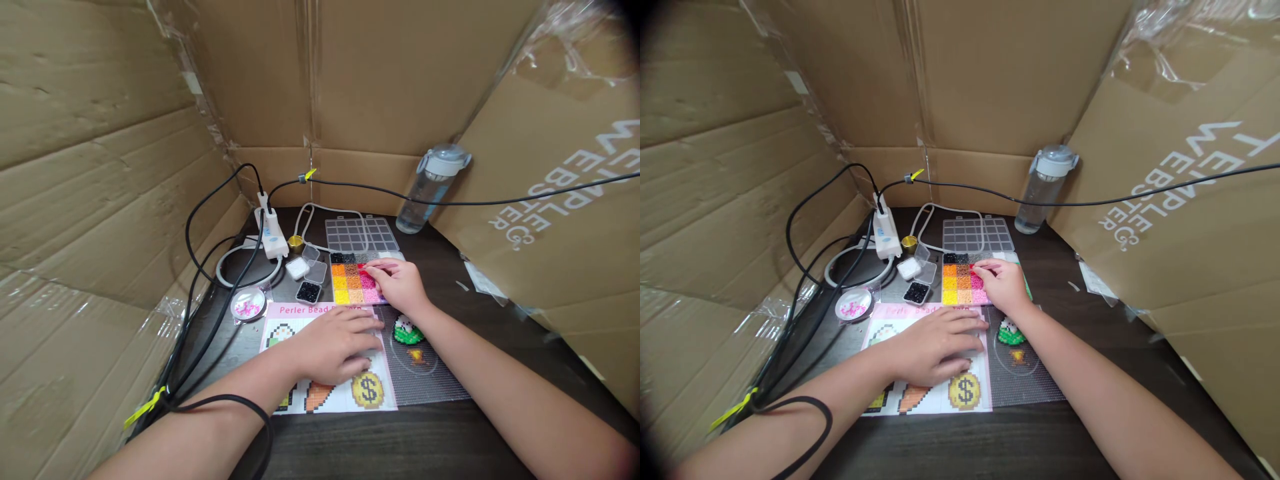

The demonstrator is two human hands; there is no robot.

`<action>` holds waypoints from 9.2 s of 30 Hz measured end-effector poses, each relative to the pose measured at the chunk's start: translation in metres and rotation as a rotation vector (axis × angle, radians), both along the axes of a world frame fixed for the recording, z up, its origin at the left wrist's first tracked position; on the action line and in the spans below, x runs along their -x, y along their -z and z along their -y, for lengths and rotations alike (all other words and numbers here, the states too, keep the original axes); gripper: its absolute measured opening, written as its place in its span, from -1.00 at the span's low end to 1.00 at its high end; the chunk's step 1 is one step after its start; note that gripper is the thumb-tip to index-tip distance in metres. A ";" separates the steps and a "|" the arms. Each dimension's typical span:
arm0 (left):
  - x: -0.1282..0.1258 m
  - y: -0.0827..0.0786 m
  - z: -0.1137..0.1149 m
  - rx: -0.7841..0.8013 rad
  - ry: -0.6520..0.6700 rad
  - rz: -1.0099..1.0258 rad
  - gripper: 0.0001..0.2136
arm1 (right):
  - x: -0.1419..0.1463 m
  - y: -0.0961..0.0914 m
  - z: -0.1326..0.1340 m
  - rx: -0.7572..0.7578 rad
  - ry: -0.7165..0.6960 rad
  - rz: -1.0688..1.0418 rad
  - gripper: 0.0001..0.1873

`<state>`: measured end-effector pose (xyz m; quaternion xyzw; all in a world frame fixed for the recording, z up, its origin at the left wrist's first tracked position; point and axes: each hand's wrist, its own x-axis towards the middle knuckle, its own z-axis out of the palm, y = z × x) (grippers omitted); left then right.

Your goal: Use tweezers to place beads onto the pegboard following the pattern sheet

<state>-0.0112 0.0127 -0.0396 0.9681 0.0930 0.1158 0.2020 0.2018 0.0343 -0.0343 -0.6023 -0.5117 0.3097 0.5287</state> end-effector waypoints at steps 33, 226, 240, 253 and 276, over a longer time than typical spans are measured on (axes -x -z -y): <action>0.000 -0.002 0.000 -0.008 0.002 0.002 -0.69 | -0.001 -0.001 -0.002 -0.001 -0.019 -0.027 -0.66; -0.011 0.007 -0.010 -0.019 0.064 0.063 -0.69 | -0.092 0.022 0.184 0.112 0.074 -0.065 -0.83; -0.011 0.006 -0.010 -0.004 0.065 0.065 -0.69 | -0.092 0.020 0.185 0.120 0.074 0.009 -0.83; -0.011 0.006 -0.010 -0.021 0.065 0.051 -0.68 | -0.093 0.022 0.185 0.116 0.066 0.000 -0.83; -0.011 0.001 -0.007 -0.054 0.072 0.043 -0.70 | -0.106 0.009 0.173 0.087 -0.007 -0.539 -0.89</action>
